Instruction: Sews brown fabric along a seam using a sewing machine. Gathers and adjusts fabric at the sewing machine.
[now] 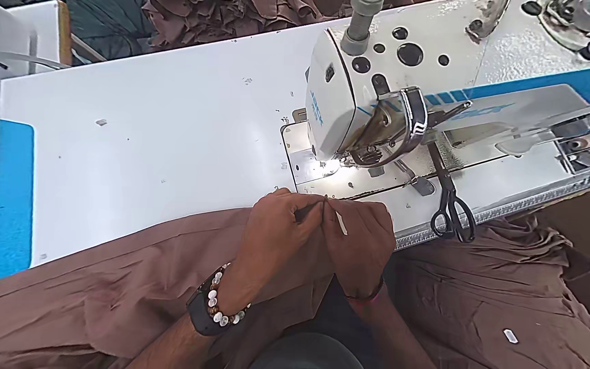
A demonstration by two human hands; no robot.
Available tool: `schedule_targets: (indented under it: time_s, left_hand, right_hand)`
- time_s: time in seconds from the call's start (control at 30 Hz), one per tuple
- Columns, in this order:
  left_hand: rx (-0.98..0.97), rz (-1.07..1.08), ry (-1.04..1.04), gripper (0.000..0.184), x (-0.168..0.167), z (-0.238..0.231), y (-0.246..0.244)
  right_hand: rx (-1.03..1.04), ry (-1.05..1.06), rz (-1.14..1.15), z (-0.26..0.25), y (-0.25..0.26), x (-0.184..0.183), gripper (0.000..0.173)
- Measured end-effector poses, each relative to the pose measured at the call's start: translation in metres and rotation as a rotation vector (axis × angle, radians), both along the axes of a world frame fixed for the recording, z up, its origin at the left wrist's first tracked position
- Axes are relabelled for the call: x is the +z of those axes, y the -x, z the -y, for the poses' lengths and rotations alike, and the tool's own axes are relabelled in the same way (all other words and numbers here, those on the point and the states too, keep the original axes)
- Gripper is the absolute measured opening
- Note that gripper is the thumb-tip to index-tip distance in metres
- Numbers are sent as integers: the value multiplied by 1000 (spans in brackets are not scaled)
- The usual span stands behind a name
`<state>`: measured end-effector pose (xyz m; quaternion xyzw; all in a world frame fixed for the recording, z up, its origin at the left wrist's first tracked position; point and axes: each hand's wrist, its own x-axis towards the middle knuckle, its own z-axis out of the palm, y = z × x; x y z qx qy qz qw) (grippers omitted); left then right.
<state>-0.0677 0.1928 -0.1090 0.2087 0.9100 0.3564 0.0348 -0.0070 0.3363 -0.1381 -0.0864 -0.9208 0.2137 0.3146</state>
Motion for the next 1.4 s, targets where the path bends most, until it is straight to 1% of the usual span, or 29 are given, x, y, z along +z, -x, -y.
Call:
schedule_targets:
  time_s: [0.1, 0.17, 0.23, 0.33, 0.4, 0.43, 0.5, 0.6, 0.7, 0.77, 0.83, 0.97, 1.13, 1.3, 1.37, 1.4]
  left_hand:
    - [13, -8, -14, 27, -1, -1, 1]
    - [39, 18, -34, 26, -2, -2, 5]
    - [60, 90, -59, 23, -3, -2, 11]
    - [68, 250, -90, 18, -2, -3, 26]
    - [52, 270, -56, 19, -4, -5, 38]
    - [42, 249, -24, 20, -7, -6, 43]
    - [38, 139, 58, 21, -16, -9, 49]
    - [4, -134, 136, 18, -27, -12, 51]
    - [-141, -380, 98, 14, -40, -7, 51]
    - [-213, -497, 118, 17, -43, -1, 47]
    - [-265, -528, 176, 22, -43, 9, 40]
    - [-342, -460, 248, 38, -47, 28, 31]
    - [-370, -549, 262, 36, -49, 20, 52]
    - [-418, -569, 274, 34, -48, 17, 67]
    - [-426, -578, 272, 34, -47, 17, 69]
    - [-433, -583, 266, 35, -47, 17, 70]
  right_hand:
    - [26, -79, 32, 0, -3, 7, 14]
    - [52, -73, 66, -1, -4, 11, 14]
    - [71, -1, 102, -1, -4, 12, 16]
    - [42, 192, 176, -3, 2, 6, 15]
    - [11, 237, 228, -4, 9, 0, 14]
    - [0, 201, 227, -3, 13, -4, 15]
    - [-15, 63, 186, 1, 20, -12, 17]
    - [-6, -103, 152, 5, 23, -19, 21]
    - [3, -198, 181, 11, 17, -18, 26]
    - [18, -243, 223, 12, 10, -16, 30]
    - [58, -256, 267, 11, 4, -15, 34]
    - [119, -233, 254, 2, 4, -13, 35]
    - [54, -279, 327, -3, 20, -3, 36]
    - [24, -260, 323, -5, 28, -9, 36]
    - [56, -240, 352, -7, 28, -6, 34]
    - [92, -206, 416, -11, 27, 3, 35]
